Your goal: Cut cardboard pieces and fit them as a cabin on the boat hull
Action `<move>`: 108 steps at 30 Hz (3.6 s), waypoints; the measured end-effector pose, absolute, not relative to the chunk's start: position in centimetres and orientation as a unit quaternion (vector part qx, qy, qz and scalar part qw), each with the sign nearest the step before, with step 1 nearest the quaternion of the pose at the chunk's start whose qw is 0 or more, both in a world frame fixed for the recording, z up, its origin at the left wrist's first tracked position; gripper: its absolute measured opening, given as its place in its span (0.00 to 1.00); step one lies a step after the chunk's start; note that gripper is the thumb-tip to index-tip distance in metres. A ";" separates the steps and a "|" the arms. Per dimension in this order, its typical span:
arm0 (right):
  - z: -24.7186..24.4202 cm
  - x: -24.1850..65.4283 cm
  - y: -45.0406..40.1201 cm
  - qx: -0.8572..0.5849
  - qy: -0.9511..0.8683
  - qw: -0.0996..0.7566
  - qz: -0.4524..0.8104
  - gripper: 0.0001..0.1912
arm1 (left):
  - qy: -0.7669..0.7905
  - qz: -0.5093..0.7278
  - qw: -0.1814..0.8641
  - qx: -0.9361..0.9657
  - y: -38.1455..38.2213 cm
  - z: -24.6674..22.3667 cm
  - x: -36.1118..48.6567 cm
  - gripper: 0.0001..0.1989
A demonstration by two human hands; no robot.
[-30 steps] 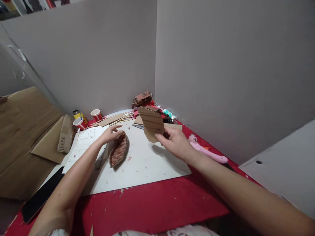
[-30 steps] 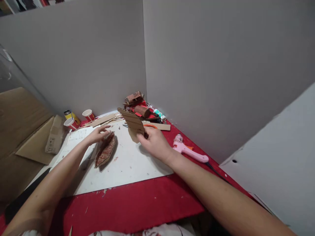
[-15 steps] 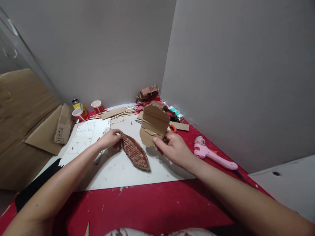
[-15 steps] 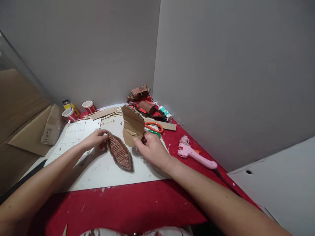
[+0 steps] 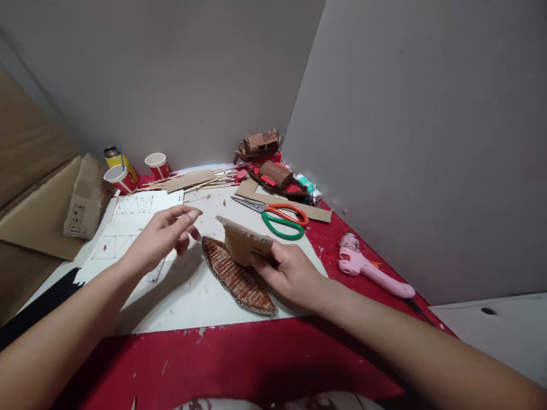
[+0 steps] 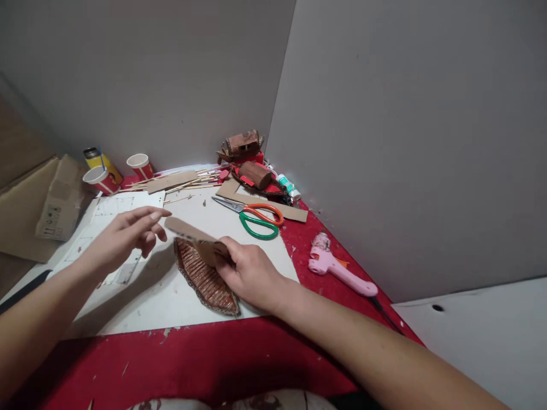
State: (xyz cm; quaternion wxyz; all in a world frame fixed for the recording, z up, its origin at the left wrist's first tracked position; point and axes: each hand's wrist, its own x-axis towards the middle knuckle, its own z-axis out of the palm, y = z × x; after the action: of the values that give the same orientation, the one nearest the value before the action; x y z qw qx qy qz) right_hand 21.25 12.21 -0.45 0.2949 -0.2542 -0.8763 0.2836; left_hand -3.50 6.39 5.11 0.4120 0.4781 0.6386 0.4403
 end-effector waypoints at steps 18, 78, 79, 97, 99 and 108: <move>-1.3 21.5 12.7 -0.259 -0.943 0.143 0.153 0.13 | 0.499 0.336 0.681 0.418 7.3 6.0 -3.4 0.22; 0.3 21.1 12.3 -0.309 -0.913 0.096 0.249 0.13 | 0.591 0.246 0.357 0.680 5.6 3.4 0.0 0.21; 0.4 21.1 12.3 -0.310 -0.913 0.089 0.248 0.13 | 0.586 0.237 0.360 0.686 5.6 3.4 -0.2 0.22; 0.2 20.8 11.4 -0.324 -0.910 0.070 0.248 0.13 | 0.582 0.280 0.304 0.700 4.2 1.5 0.1 0.29; 0.3 20.7 11.3 -0.334 -0.906 0.065 0.252 0.12 | 0.593 0.302 0.322 0.674 3.8 1.1 0.1 0.31; -0.7 20.3 10.5 -0.352 -0.891 0.131 0.256 0.08 | 0.569 0.372 0.462 0.571 3.2 0.9 -0.1 0.34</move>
State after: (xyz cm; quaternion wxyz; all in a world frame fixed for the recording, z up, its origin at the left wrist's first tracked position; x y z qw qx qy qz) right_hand 20.32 10.51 -0.66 0.1314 -0.3516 -0.8907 0.2565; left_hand -0.06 3.25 0.91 0.4615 0.5706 0.5686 0.3715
